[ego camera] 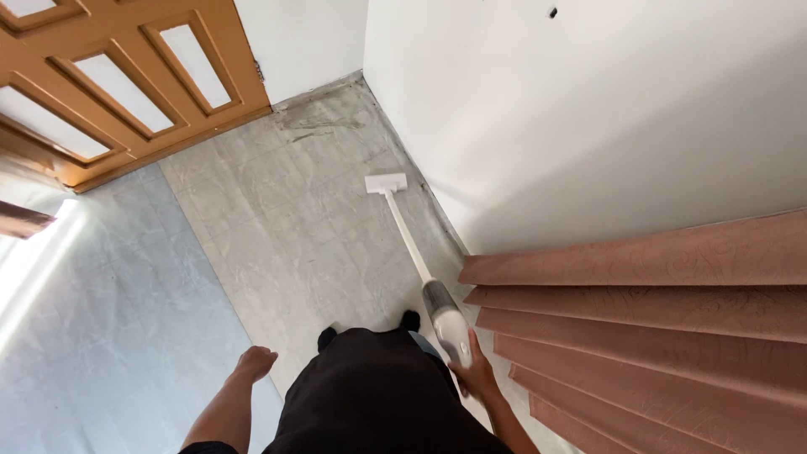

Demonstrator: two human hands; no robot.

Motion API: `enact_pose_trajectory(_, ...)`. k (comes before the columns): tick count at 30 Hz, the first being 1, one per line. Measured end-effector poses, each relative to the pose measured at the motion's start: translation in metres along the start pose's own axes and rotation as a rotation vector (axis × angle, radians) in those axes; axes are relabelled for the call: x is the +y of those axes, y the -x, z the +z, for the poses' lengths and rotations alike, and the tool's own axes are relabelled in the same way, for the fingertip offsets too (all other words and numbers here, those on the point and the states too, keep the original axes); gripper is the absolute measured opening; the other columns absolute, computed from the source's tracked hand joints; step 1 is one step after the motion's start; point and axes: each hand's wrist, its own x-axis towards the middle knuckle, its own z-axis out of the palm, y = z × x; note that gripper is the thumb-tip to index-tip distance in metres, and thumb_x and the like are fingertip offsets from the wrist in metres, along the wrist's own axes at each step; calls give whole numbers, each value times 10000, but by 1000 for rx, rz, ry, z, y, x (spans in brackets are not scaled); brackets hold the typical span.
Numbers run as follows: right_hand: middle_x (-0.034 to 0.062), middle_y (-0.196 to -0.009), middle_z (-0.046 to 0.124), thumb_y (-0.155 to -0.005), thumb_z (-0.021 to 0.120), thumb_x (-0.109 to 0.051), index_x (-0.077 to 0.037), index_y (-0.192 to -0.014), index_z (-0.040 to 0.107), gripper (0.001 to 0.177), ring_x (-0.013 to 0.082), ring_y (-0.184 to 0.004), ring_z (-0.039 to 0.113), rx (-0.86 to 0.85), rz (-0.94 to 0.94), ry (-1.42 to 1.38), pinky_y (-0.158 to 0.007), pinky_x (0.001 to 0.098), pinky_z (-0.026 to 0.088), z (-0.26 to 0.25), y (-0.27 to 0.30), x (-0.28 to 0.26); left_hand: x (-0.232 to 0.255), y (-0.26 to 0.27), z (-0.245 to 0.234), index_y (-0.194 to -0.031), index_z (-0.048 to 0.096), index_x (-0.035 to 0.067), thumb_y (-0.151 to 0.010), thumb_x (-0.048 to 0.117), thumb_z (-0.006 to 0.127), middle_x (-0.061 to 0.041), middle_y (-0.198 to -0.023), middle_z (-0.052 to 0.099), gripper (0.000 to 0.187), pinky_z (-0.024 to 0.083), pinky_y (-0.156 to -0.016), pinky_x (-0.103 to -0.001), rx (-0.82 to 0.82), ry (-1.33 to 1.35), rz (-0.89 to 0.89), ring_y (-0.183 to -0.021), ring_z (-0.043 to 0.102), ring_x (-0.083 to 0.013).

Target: The person vacuums the floor using a handheld vacuum cleaner.

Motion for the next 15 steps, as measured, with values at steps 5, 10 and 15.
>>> enact_pose_trajectory(5,221,-1399,584,-784,771,-144,-254,-1632,149,1058,162,-697,708,8,-289,-142,-463,341,571,-14,-67,-69,31,-5,-7,-1138,763,116,-970,440,502,-147,-1301,684,449,477,-1096,-444,-15,-27,39,-1263,608,-336)
enact_pose_trajectory(10,271,-1300,657,-801,731,-122,-248,-1663,106,1072,194,-500,572,-57,-232,-138,-426,353,497,-37,-112,-112,60,-34,7,-1075,745,88,-1005,368,446,-134,-1247,703,416,497,-1053,-457,87,4,166,-1211,622,-350)
enact_pose_trajectory(15,274,-1446,527,-782,821,-89,-195,-1631,124,1104,340,-1218,594,-27,-500,41,-938,451,542,-67,-97,-77,90,-60,17,-1090,701,109,-1004,231,395,-118,-1211,692,340,519,-1005,-457,192,-379,436,-1189,626,-323)
